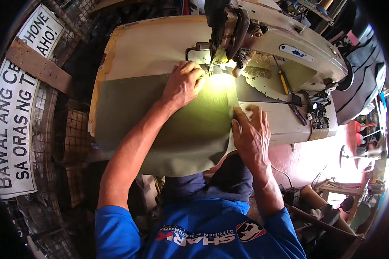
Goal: Sewing a blue and white strap onto a green fabric bag using an industrial sewing machine.
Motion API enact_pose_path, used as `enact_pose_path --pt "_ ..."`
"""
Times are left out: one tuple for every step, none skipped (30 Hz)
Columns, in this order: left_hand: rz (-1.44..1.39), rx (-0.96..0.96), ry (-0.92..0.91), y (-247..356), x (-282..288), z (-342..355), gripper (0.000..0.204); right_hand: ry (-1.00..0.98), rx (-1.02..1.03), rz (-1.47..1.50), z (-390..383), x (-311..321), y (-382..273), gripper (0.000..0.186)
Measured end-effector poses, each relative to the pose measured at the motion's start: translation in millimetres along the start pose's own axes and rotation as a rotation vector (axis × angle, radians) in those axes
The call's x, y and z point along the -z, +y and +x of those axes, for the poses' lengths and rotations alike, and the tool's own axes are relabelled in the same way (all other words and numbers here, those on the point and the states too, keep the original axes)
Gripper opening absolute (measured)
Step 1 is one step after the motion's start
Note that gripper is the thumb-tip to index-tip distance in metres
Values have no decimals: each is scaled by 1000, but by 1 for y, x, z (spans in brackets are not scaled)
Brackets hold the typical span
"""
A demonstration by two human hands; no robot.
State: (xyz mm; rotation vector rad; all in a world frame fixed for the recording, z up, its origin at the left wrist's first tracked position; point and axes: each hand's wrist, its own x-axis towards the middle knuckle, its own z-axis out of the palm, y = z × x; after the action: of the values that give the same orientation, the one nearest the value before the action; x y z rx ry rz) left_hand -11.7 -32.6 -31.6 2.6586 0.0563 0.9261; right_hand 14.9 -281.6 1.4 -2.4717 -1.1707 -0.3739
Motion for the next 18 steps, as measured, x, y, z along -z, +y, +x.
enact_pose_path --pt "-6 6 -15 -3 -1 1 10 -80 -1 57 6 0 5 47" --pt "-14 -15 -6 -4 -2 1 10 -49 0 52 12 0 9 47" --pt "-21 -29 0 -5 -2 1 11 -49 136 137 19 0 14 46" --pt "-24 -37 2 -3 -1 1 12 -49 271 222 27 -2 18 46" --pt "-29 -40 4 0 1 1 12 -107 323 233 31 -3 22 46" --pt "-10 -58 -42 2 5 2 15 -110 324 235 35 -5 25 46" --pt "16 -34 -101 6 10 2 18 -110 364 221 37 -7 28 46" --pt "11 -72 -88 11 18 -1 18 -111 402 209 38 -10 30 45" --pt "43 -66 -132 18 26 -8 26 -129 395 203 38 -11 32 45" --pt "80 -34 -198 24 33 -15 34 -113 385 211 37 -13 34 45" --pt "69 -64 -187 28 42 -23 34 -135 369 226 37 -14 35 46" --pt "110 -28 -297 31 52 -33 45 -157 353 244 36 -14 36 48" --pt "165 20 -402 30 58 -38 55 -160 352 250 37 -14 37 48" --pt "160 18 -403 25 62 -39 55 -185 357 222 38 -14 39 51" --pt "191 -3 -435 21 63 -41 63 -211 363 193 41 -14 40 54" --pt "227 -2 -488 16 63 -40 71 -212 366 194 46 -14 42 54" --pt "219 -26 -468 11 61 -38 71 -241 372 179 52 -15 43 60" --pt "241 -21 -485 6 58 -34 75 -268 388 159 59 -16 45 65"
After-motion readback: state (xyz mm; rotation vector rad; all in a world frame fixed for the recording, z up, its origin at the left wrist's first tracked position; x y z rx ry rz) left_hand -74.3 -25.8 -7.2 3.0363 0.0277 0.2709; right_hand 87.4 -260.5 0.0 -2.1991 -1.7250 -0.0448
